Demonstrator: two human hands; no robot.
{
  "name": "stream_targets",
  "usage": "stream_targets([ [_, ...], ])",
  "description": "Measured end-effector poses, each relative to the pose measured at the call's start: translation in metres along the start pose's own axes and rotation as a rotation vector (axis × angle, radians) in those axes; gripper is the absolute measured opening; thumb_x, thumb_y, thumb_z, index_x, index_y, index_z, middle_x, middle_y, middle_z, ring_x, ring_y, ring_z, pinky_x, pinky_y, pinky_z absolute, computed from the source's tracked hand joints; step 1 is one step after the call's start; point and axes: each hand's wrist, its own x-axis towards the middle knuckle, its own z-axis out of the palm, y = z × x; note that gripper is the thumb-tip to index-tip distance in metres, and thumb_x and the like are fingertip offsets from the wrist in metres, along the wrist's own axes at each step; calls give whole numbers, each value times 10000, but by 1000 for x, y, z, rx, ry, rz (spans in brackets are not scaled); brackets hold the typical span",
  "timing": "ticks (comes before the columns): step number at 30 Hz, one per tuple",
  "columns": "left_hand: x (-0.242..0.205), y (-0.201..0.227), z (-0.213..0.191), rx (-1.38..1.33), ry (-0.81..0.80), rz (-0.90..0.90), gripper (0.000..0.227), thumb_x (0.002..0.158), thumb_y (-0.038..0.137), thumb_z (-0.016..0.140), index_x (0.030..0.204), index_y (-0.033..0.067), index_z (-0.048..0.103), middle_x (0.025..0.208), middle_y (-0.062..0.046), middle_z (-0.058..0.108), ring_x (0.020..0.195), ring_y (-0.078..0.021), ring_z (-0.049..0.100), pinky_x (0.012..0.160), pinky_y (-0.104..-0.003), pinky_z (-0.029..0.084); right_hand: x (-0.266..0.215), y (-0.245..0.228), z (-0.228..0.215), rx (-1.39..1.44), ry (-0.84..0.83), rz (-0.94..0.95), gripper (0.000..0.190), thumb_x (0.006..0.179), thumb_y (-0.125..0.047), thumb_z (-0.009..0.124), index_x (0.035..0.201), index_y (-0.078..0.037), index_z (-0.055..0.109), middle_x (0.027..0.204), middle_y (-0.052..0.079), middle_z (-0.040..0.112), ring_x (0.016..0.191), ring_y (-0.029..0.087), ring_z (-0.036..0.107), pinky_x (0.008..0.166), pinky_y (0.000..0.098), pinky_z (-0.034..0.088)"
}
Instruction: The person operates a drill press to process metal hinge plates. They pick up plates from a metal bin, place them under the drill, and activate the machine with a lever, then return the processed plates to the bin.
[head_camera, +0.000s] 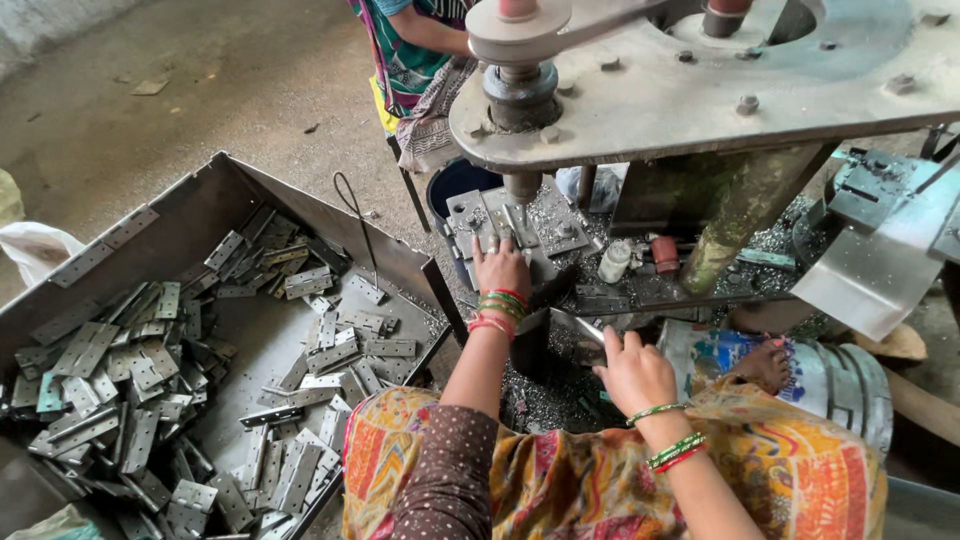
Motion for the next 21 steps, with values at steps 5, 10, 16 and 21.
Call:
stream_targets([
  [5,17,-6,3,23,-124,-5,299,961,185,509,973,127,803,1320,-111,634,1362,-285,520,1241,-593,38,13,1,25,-50,-430,60,1099,823,-399,850,1570,-15,141,1325,282,541,1059,367,704,855,399,615],
  [10,-2,-2,19,-15,-278,-25,290,958,160,504,1047,146,780,1547,-74,494,1259,-268,574,1293,-588,3,0,7,34,112,-306,49,989,792,-441,859,1497,-100,256,1307,229,573,1094,395,682,897,451,587],
  [16,22,-8,25,-18,-134,-45,312,924,141,500,1031,129,794,1503,-90,519,1417,-256,445,1242,-580,40,6,3,12,34,-132,37,776,891,-395,757,1497,-137,347,1252,171,650,1041,355,728,862,448,618],
  [21,35,-12,20,41,-70,6,302,936,157,515,1032,116,799,1443,-100,588,1409,-251,495,1250,-590,82,26,10,40,89,-519,48,1000,858,-336,817,1561,-72,155,1316,287,568,1105,385,673,928,435,573],
])
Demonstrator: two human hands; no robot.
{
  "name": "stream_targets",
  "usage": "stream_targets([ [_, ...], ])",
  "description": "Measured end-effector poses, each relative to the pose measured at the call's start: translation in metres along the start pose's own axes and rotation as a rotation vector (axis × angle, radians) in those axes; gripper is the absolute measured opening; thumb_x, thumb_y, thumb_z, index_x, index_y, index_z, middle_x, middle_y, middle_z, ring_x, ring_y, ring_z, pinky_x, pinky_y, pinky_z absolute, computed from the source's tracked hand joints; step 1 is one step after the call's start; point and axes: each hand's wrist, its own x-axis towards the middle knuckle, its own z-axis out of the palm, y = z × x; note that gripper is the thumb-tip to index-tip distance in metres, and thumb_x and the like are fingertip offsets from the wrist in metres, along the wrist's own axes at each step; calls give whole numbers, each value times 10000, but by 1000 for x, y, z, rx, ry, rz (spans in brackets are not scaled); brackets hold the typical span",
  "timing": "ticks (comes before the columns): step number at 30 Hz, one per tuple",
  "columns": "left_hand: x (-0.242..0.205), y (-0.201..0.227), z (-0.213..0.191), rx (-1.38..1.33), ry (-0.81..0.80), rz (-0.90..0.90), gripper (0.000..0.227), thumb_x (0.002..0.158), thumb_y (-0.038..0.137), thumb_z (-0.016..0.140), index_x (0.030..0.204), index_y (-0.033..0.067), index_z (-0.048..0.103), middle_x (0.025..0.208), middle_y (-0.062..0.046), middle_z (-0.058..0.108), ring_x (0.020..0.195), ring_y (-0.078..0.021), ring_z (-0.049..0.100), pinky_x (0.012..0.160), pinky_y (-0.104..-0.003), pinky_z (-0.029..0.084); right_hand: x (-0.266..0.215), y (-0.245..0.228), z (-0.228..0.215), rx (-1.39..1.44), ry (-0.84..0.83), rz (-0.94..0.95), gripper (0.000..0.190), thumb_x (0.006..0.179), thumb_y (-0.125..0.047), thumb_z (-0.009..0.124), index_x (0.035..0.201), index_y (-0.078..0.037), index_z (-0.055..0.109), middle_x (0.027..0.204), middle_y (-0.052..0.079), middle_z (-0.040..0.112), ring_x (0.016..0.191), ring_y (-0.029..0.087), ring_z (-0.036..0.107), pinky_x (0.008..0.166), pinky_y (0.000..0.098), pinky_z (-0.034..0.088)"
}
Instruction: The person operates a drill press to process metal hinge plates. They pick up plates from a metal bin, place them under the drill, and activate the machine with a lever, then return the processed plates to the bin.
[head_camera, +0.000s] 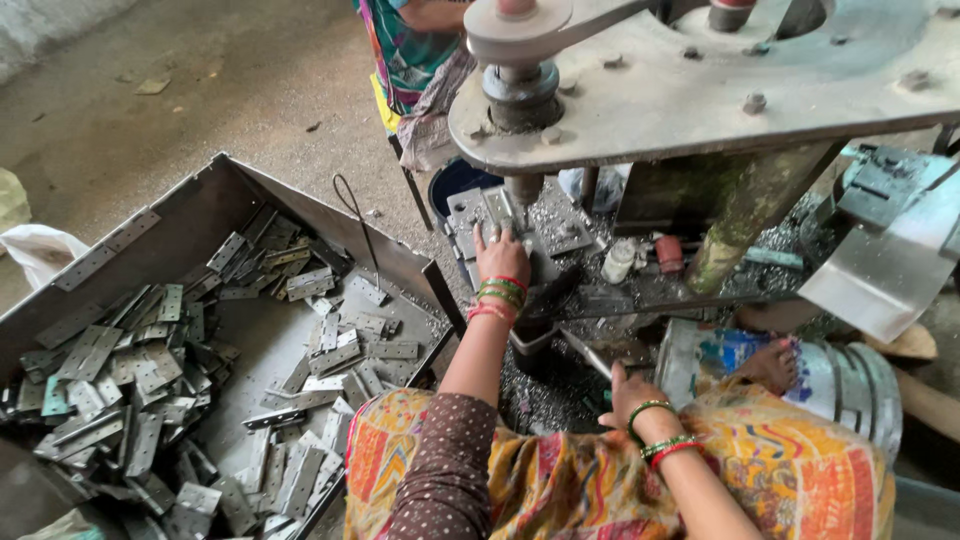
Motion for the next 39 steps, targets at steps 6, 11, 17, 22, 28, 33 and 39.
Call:
stream_targets([
  [6,-41,-16,-19,-247,-46,62,303,898,192,578,1142,158,755,1381,-40,655,1224,-231,634,1257,-559,202,-7,4,8,48,139,19,562,942,-398,674,1339,-66,457,1132,234,707,1043,412,717,894,521,578],
  [11,-166,-103,-55,-320,514,-34,366,861,216,702,1207,100,681,1290,-87,665,1219,-298,631,1128,-509,395,-31,2,-15,-287,815,-121,467,898,-520,734,1171,-149,656,893,100,686,752,335,722,611,462,591],
  [17,-336,-255,-47,-51,127,-658,462,867,273,735,1294,116,652,1334,-105,627,1131,-312,656,1056,-523,425,-28,17,-9,-484,1015,-172,362,933,-491,769,1086,-187,643,903,6,651,816,227,704,672,332,563],
  [22,-452,-309,9,117,-248,-813,517,879,285,656,1384,201,578,1395,-83,613,1188,-261,646,1159,-528,342,-14,34,3,-512,1026,-156,371,940,-495,782,1101,-188,650,908,0,647,820,214,686,682,324,544],
  [28,-476,-304,73,320,-3,-577,264,963,262,551,1135,80,636,990,-146,684,933,-334,697,1110,-516,418,-6,40,8,-549,1034,-159,361,922,-484,766,1091,-190,643,919,3,644,805,208,659,723,321,549],
  [33,-461,-310,75,487,14,-492,132,993,182,522,1055,111,615,780,-97,655,759,-313,689,1027,-500,490,-16,34,1,-520,1020,-153,388,918,-509,782,1096,-190,651,942,5,676,823,225,695,677,341,554],
  [39,-459,-323,68,305,36,-527,209,942,209,525,1103,123,627,771,-97,686,759,-295,707,959,-467,526,-30,16,-9,-449,986,-161,423,924,-503,768,1171,-183,645,951,26,672,832,244,701,696,352,570],
])
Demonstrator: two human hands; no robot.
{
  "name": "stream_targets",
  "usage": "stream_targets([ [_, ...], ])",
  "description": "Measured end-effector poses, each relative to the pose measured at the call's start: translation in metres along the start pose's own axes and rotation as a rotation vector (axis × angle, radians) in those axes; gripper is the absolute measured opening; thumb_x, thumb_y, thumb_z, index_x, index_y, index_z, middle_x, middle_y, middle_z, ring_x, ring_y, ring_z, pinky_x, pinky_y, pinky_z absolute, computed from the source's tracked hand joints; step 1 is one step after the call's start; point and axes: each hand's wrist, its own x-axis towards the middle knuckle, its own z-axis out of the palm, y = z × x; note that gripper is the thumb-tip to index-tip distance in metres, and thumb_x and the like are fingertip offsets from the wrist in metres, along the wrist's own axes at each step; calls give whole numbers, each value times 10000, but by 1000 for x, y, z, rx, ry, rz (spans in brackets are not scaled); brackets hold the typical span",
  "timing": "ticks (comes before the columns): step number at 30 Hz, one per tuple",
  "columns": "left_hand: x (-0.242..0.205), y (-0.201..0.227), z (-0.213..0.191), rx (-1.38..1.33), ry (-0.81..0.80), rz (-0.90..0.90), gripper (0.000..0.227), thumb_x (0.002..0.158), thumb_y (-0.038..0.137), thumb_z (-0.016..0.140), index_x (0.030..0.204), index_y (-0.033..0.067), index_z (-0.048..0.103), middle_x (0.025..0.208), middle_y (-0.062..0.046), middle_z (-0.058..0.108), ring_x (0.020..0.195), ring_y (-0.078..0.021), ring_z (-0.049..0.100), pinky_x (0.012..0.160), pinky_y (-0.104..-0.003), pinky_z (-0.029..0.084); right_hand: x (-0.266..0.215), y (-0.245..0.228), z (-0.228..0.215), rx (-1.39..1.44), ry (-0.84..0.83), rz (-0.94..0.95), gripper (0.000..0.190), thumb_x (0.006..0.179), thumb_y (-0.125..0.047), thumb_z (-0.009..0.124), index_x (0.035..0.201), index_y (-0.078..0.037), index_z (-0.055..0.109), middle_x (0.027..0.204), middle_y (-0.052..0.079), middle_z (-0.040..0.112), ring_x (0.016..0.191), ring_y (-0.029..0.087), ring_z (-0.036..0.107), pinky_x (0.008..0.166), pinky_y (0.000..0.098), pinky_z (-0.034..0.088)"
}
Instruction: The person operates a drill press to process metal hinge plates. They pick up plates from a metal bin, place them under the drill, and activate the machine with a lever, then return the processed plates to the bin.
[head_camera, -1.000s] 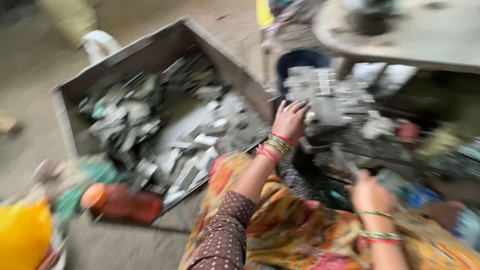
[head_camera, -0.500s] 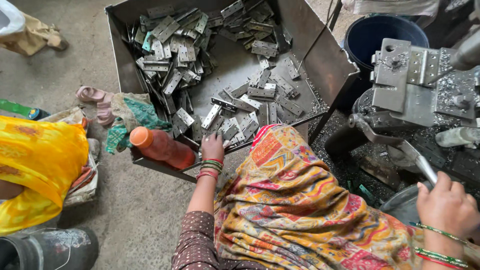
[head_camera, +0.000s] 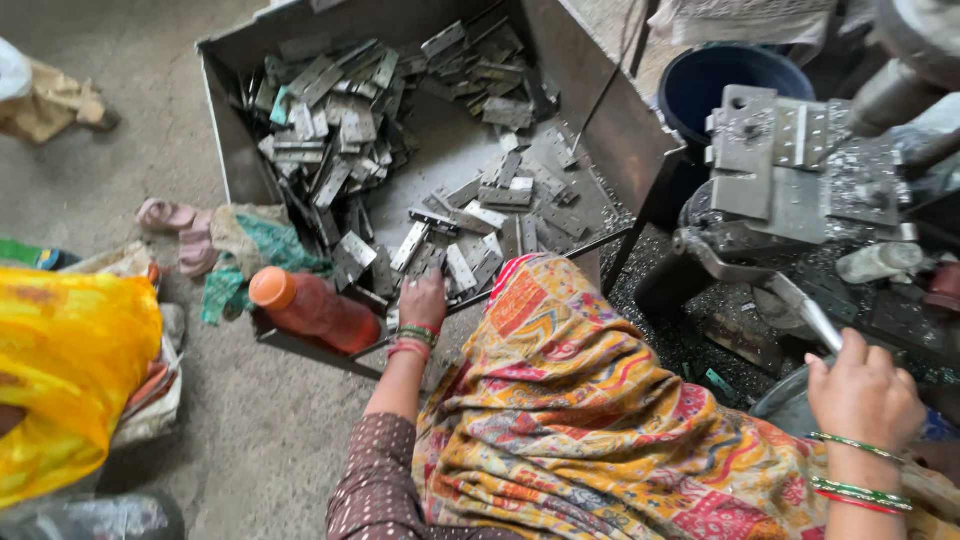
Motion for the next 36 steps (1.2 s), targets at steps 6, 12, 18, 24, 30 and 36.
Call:
stream_targets([
  [6,24,-3,-12,45,-151,-79,144,1135,216,516,1072,146,625,860,-114,728,754,-322,725,657,-489,583,14,-17,-38,157,-118,79,509,880,-437,758,1290,-158,642,1008,87,682,853,324,717,658,448,600],
  [12,112,68,-93,-431,-198,-167,455,894,143,585,1343,151,520,795,-215,720,745,-433,697,665,-557,544,24,-24,-56,261,-108,150,488,807,-387,774,1219,-162,640,934,56,656,830,275,689,639,432,596],
  [18,186,247,-194,-930,-167,21,532,891,97,566,1392,271,543,833,-197,701,767,-389,704,694,-516,540,26,-23,-61,336,-121,173,460,792,-347,789,1185,-156,645,940,61,662,828,284,688,643,411,597],
  [24,166,397,-235,-319,32,428,467,1005,410,552,1275,39,640,1410,-159,562,1361,-358,507,1185,-537,327,24,-24,-58,375,-54,151,510,774,-307,787,1224,-116,643,927,77,669,822,292,687,684,402,596],
  [30,127,443,-222,-357,78,577,539,987,437,511,1306,29,659,1508,-176,502,1461,-334,414,1246,-540,172,28,-25,-53,372,-45,156,438,789,-232,773,1192,-106,653,913,89,681,830,299,699,705,393,603],
  [36,160,459,-224,-294,-51,488,384,955,216,520,1240,32,699,1382,-169,588,1419,-340,449,1268,-554,151,30,-22,-59,396,-73,159,473,777,-269,788,1190,-84,650,892,101,682,801,307,700,641,394,604],
])
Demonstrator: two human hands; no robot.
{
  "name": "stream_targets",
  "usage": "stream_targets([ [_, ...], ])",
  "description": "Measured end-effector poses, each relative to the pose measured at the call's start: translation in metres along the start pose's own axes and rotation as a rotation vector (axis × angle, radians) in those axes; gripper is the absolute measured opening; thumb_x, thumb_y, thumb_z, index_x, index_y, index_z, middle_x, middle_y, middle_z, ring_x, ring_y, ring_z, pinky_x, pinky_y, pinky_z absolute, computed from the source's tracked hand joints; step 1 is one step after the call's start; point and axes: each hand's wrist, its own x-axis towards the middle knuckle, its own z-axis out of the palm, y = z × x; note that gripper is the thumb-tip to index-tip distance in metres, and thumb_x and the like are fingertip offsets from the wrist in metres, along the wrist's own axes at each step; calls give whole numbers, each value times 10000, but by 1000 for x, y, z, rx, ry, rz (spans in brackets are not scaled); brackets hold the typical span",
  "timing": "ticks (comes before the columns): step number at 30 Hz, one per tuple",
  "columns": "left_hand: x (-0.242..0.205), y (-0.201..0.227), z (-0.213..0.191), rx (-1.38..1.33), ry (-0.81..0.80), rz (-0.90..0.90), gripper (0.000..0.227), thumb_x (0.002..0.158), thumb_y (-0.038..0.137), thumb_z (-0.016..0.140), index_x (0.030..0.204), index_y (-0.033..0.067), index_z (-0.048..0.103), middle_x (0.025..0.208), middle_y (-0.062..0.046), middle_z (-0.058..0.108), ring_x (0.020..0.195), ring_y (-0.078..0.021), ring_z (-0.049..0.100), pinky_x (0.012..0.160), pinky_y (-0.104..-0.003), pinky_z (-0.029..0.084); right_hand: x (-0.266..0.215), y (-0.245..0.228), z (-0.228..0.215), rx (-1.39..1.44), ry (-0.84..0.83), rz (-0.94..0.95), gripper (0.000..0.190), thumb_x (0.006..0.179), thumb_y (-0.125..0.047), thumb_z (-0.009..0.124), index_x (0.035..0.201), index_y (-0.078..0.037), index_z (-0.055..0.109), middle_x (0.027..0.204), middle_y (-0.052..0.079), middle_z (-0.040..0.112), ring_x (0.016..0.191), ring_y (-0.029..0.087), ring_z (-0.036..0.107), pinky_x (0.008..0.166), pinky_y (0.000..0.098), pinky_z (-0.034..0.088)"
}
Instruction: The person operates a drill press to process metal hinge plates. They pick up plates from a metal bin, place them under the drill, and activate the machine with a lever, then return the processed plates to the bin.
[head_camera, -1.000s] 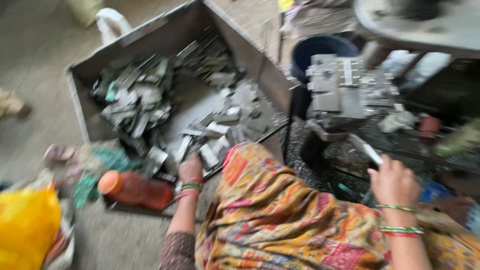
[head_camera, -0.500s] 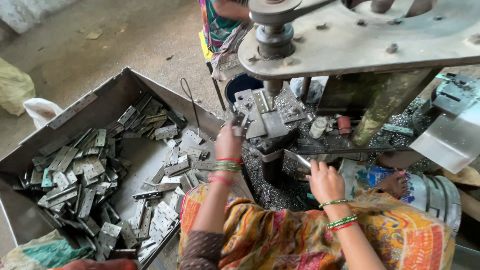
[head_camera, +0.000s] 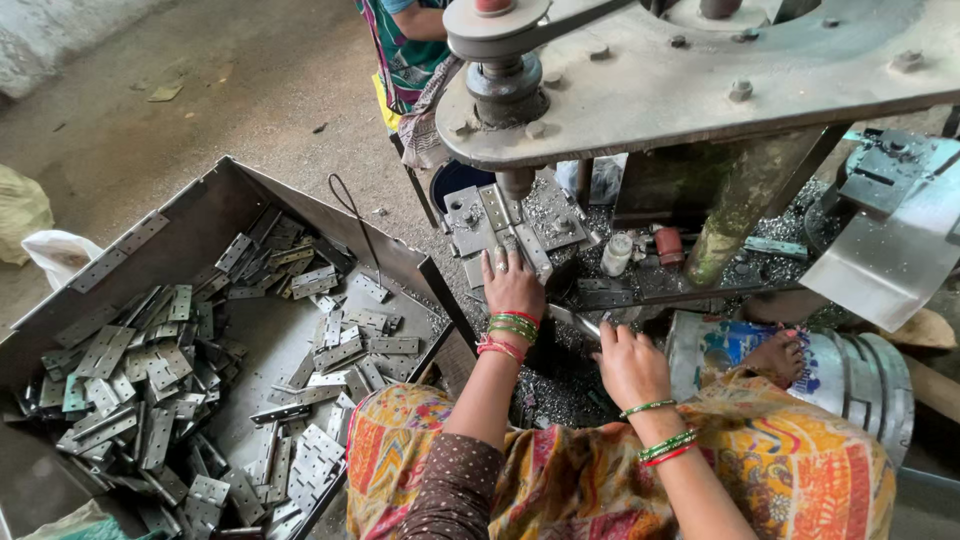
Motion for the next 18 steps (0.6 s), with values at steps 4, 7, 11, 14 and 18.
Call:
stream_targets([
  [4,4,-2,-10,-33,32,-6,380,892,211,544,1174,25,718,1343,-168,593,1398,-337,443,1235,-549,149,1,-4,-5,-17,-5,10,436,786,-259,777,1177,-111,653,881,82,678,793,296,701,639,396,605],
  [7,5,-2,-12,-38,12,-10,364,910,224,541,1160,36,728,1368,-161,586,1411,-330,431,1244,-549,137,1,-3,-5,-34,-2,5,429,787,-251,775,1174,-117,651,878,76,673,799,296,701,646,400,606],
  [11,15,-8,-12,-51,-8,-14,344,937,235,522,1146,75,743,1393,-140,577,1438,-322,410,1248,-553,124,-4,2,9,-64,-145,47,492,834,-257,764,1276,-133,588,987,89,676,870,298,718,700,392,615],
  [14,22,-12,-14,-36,-80,-25,333,953,227,506,1139,106,754,1421,-121,565,1451,-310,403,1258,-550,112,-8,11,32,-7,-658,220,773,876,-295,785,1471,-117,326,1314,198,508,984,319,728,780,387,626],
  [18,27,-12,-17,-46,-60,-22,356,949,274,510,1157,113,749,1437,-132,543,1449,-321,379,1240,-549,85,-13,22,60,10,-865,261,956,859,-378,839,1531,-115,212,1420,275,476,1157,401,638,933,427,546],
])
